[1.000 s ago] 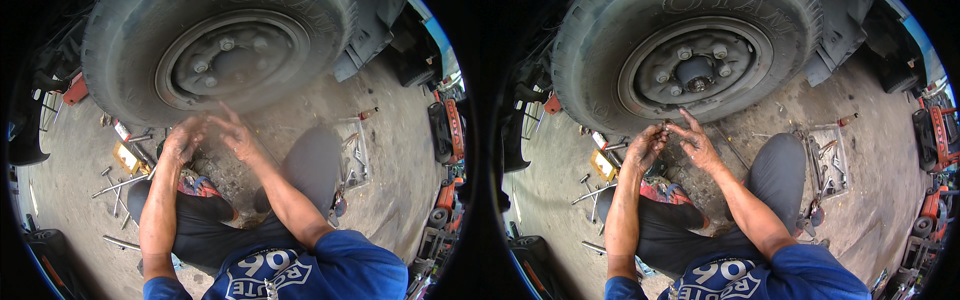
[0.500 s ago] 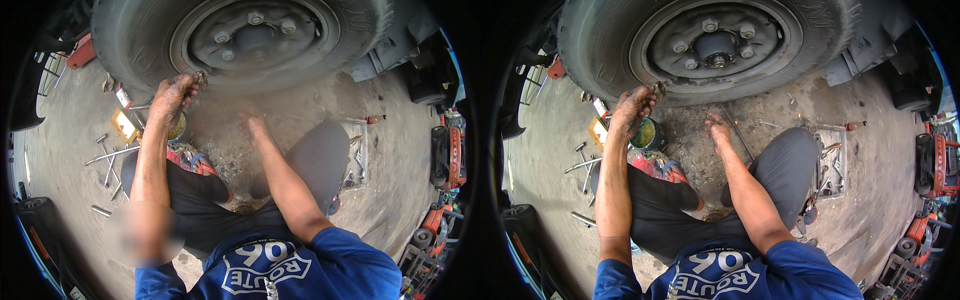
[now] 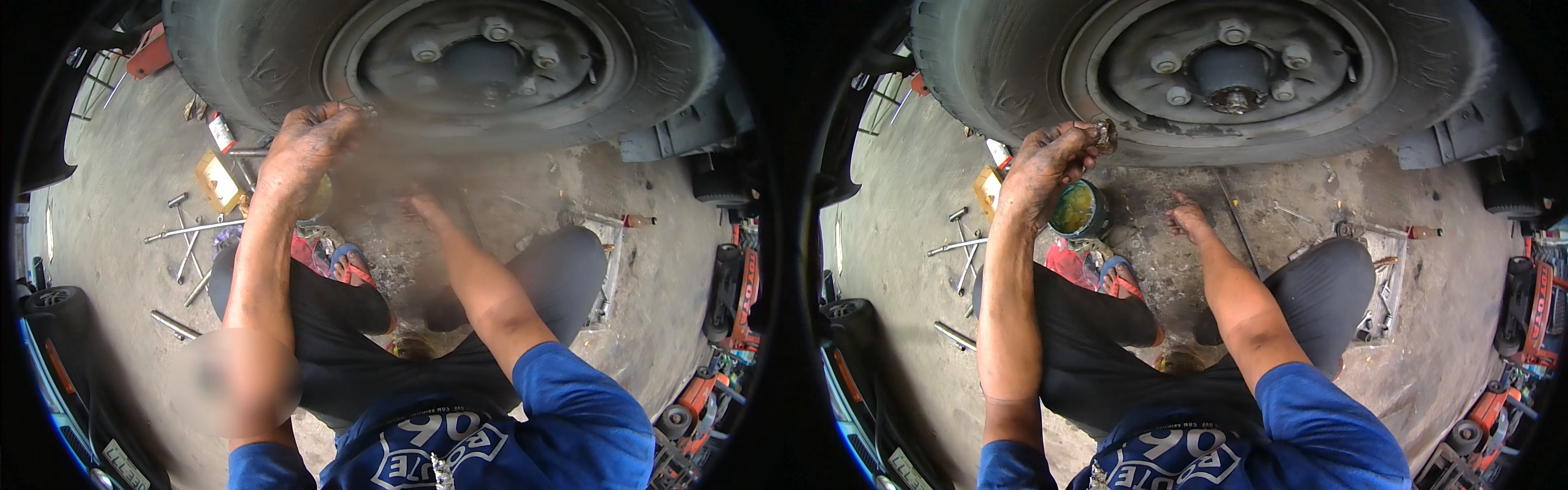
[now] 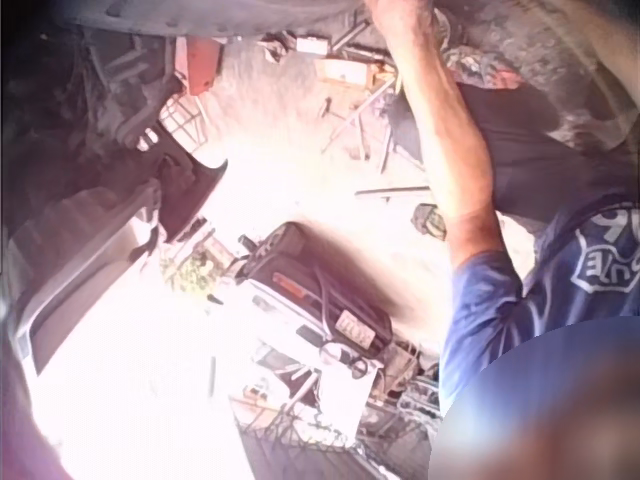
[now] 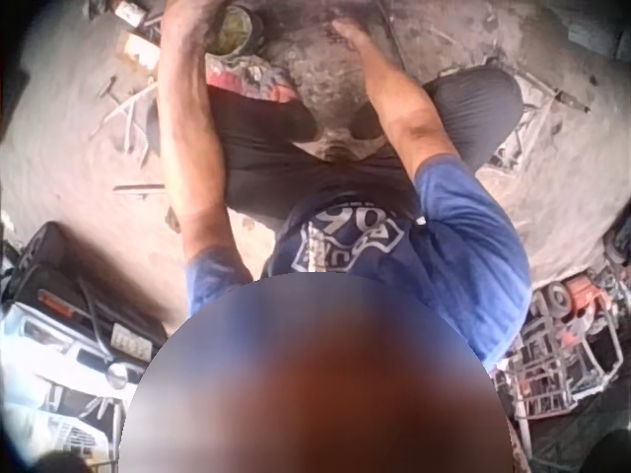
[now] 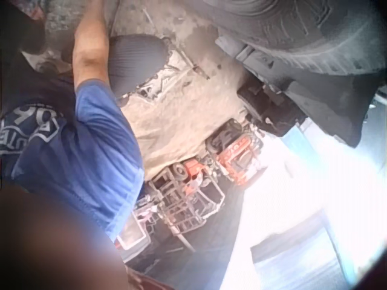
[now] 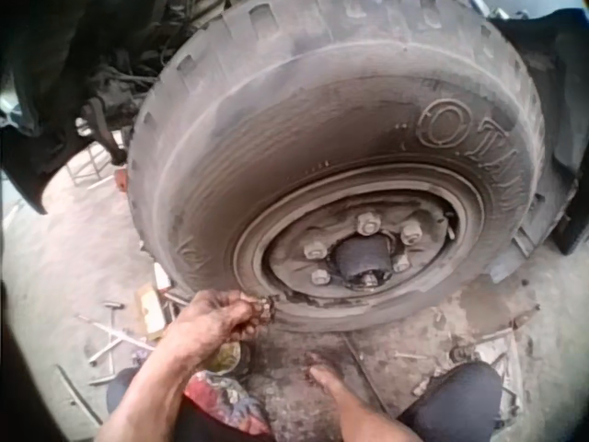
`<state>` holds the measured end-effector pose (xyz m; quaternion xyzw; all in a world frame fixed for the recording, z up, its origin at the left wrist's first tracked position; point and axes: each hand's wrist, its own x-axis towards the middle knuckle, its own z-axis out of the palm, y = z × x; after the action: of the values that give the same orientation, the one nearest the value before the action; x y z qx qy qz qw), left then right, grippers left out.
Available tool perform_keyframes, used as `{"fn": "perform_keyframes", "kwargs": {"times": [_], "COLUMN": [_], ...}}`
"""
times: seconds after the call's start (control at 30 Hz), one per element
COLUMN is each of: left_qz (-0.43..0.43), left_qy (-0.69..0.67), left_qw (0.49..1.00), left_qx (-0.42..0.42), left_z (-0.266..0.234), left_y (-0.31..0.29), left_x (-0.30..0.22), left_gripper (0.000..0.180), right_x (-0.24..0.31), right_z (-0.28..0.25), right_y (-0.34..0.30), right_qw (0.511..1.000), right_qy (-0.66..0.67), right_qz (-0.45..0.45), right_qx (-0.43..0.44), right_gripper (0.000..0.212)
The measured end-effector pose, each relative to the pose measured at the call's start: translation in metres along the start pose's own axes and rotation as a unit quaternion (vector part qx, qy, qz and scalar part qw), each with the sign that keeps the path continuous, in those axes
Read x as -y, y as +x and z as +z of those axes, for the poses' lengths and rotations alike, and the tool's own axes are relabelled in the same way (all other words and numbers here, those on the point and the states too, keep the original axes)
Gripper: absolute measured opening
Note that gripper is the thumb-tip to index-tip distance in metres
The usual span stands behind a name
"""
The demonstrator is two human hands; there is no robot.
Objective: The person applies grease to a wheel bearing by hand, then places the bearing into the wheel hub. The person wipes the hub with a rag and uses a screwdriver to scrape the hub surface.
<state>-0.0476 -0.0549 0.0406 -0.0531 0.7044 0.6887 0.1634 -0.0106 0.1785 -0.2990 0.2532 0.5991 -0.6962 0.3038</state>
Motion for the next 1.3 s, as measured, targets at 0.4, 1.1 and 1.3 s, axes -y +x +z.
{"fn": "perform_keyframes", "kwargs": {"times": [0.4, 1.1, 1.3], "left_qz": [0.018, 0.108, 0.073], "left_qy": [0.031, -0.131, -0.176], "left_qw": [0.999, 0.985, 0.980], "left_qx": [0.000, -0.024, -0.050], "left_z": [-0.001, -0.108, -0.107], "left_y": [0.007, -0.032, -0.027], "left_x": [-0.011, -0.009, -0.008], "left_gripper": [0.025, 0.032, 0.027], "right_x": [-0.007, 0.073, 0.065], "right_z": [0.029, 0.268, 0.276], "right_y": [-0.035, 0.057, 0.079], "right_qw": [0.653, 0.725, 0.711], "right_qy": [-0.735, -0.665, -0.691], "right_qz": [0.184, -0.070, 0.014], "right_qx": [0.018, 0.164, 0.126], "right_gripper": [0.070, 0.027, 0.026]}}
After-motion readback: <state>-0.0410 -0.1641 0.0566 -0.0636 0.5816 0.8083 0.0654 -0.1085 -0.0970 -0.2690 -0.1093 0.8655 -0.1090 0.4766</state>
